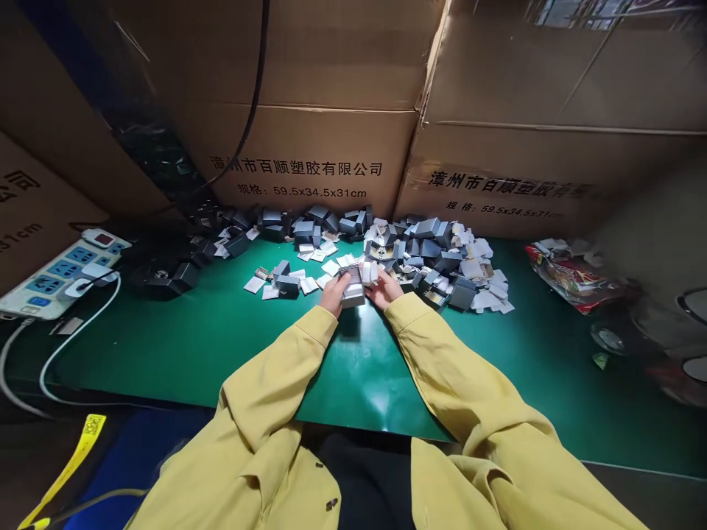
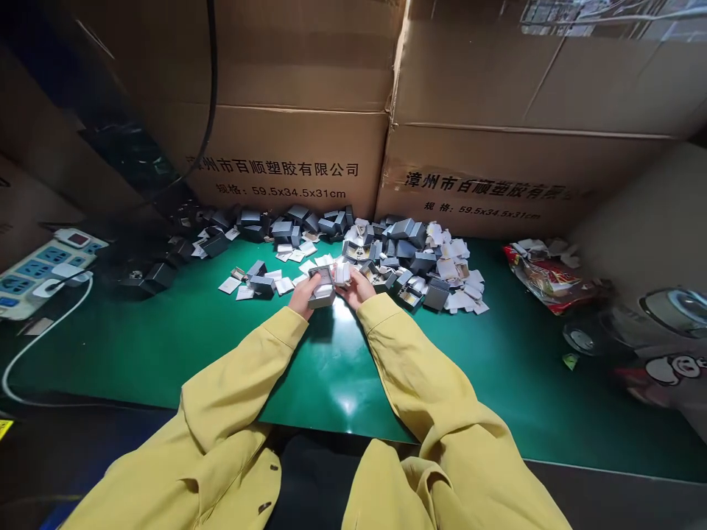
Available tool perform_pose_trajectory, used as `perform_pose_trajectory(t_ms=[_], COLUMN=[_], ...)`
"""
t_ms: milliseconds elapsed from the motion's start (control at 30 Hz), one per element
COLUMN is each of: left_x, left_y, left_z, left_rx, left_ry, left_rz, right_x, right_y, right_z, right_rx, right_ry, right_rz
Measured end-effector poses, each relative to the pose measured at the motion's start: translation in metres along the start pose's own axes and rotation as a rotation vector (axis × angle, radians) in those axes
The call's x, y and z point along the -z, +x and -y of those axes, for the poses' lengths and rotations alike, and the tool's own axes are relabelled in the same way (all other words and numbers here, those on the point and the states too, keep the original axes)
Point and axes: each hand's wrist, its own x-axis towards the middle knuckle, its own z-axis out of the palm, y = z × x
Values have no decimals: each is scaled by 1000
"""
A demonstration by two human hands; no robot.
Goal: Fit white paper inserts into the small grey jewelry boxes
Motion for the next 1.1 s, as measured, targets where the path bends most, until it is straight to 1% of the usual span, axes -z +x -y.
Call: perform_pose_trajectory(t_ms=[100, 200, 267, 367, 467, 600, 633, 700, 767, 800, 867, 933, 1033, 1100], left_x=[2, 8, 13, 20, 24, 25, 25, 25, 24, 24, 24, 23, 24, 24], left_y=[2, 5, 7, 10, 11, 8, 6, 2, -1, -3, -4, -3, -1, -1], left_z=[1, 0, 1, 3, 6, 4, 2, -1, -5, -6, -7, -5, -3, -1], left_rx=[41, 104, 151, 194, 174, 97, 61, -62, -253, -354, -524, -715, -983, -1065], left_ry=[-1, -7, 3, 43, 52, 100, 136, 244, 409, 495, 632, 762, 904, 959], left_rz=[12, 79, 126, 162, 174, 162, 153, 130, 118, 114, 119, 151, 255, 320], right_x=[-1, -5, -7, -8, -7, -6, -6, -6, -6, -6, -6, -6, -5, -4], right_y=[1, 1, 1, 1, 0, -2, -2, -3, -4, -5, -8, -10, -11, -10], right_z=[1, 2, 1, -4, -8, -12, -13, -16, -18, -19, -19, -18, -15, -14], right_rx=[11, 17, 22, 19, 27, 45, 65, 136, 223, 257, 290, 305, 347, 357], right_ry=[91, 176, 169, 114, 78, -37, -84, -175, -250, -280, -330, -395, -492, -484], right_rz=[6, -14, -1, 29, 3, -50, -78, -156, -222, -230, -210, -172, -132, -134])
